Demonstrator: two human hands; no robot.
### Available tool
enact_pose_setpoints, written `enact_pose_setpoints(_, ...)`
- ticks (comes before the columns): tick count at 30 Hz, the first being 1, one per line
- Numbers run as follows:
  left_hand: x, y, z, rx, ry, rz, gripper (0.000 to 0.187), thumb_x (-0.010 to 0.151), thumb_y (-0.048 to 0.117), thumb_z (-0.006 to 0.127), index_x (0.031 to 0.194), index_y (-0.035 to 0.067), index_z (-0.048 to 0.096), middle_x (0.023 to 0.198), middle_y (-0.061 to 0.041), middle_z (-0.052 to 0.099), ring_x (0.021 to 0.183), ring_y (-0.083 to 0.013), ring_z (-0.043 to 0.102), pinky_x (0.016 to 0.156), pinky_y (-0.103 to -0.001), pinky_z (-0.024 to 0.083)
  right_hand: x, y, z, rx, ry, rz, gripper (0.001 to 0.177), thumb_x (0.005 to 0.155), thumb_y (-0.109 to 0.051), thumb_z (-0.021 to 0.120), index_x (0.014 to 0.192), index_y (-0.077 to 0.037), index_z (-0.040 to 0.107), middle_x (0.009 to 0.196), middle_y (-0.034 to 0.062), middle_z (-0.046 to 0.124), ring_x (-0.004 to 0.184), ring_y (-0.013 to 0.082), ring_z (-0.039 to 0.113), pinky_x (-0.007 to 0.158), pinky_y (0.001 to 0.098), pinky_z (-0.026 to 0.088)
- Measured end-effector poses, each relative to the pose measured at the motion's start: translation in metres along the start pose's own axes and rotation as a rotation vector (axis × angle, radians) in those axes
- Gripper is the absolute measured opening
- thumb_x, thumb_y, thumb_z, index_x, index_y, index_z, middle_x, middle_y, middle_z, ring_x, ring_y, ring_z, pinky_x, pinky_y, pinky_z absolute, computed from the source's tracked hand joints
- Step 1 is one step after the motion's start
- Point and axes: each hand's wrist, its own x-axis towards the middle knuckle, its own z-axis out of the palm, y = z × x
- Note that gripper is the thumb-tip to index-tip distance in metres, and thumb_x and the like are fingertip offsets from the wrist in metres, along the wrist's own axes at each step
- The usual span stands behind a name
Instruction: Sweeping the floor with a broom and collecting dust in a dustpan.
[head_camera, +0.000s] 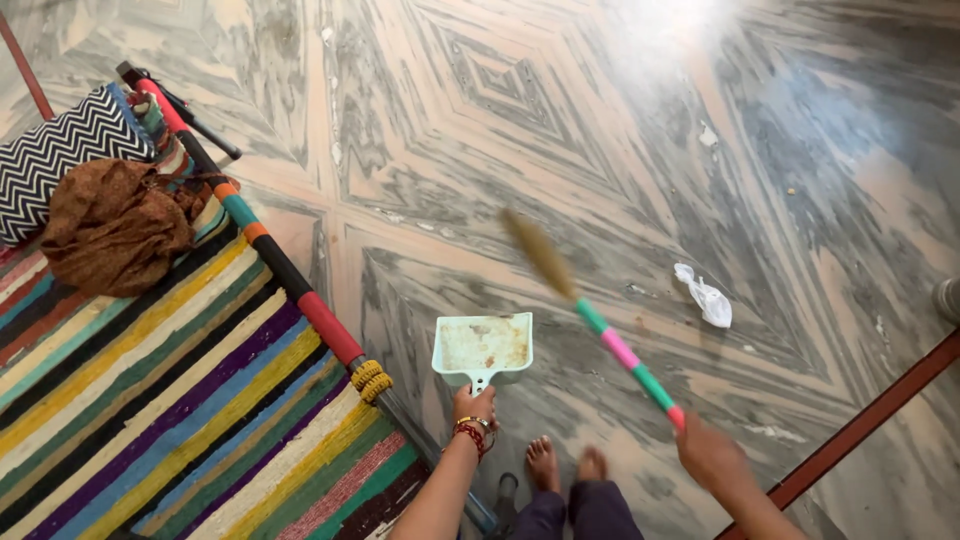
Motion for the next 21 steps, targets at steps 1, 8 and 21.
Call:
enact_pose_setpoints(1,0.003,0.000,0.000,-0.007,0.001,0.000,0.016,0.088,0.016,0.069,0.099,0.005,0.064,0.060,-0.003,0.057,0.042,-0.0133,0.051,0.039,-0.033,0.048,-0.001,0.013,0.012,-0.006,0.002,-0.003,0.032,0.105,-0.035,0.048,0.122,-0.008,0.052,0.092,0.0187,0.077,0.083,0.0378,0.074,0.077,0.0531,0.056)
enact_pose_setpoints(8,0.011,0.007,0.004,-0.106,0.016,-0.059,0.022,0.087,0.016,0.068,0.106,0.009,0.062,0.060,-0.003,0.054,0.041,-0.0141,0.048,0.038,-0.034,0.043,0.051,0.028,0.025,-0.468,0.063,-0.546,0.021,0.097,-0.032,0.053,0.110,-0.014,0.053,0.083,0.0056,0.071,0.082,0.0300,0.072,0.071,0.0489,0.056)
enact_pose_setpoints(21,0.020,0.038,-0.016,-0.048,-0.011,-0.155,0.019,0.087,0.019,0.070,0.102,0.010,0.064,0.065,-0.002,0.056,0.043,-0.0120,0.047,0.040,-0.034,0.047,0.170,-0.047,-0.024,-0.011,0.240,-0.060,0.035,0.100,-0.036,0.050,0.112,-0.005,0.055,0.097,0.0284,0.073,0.094,0.0485,0.071,0.081,0.0580,0.055)
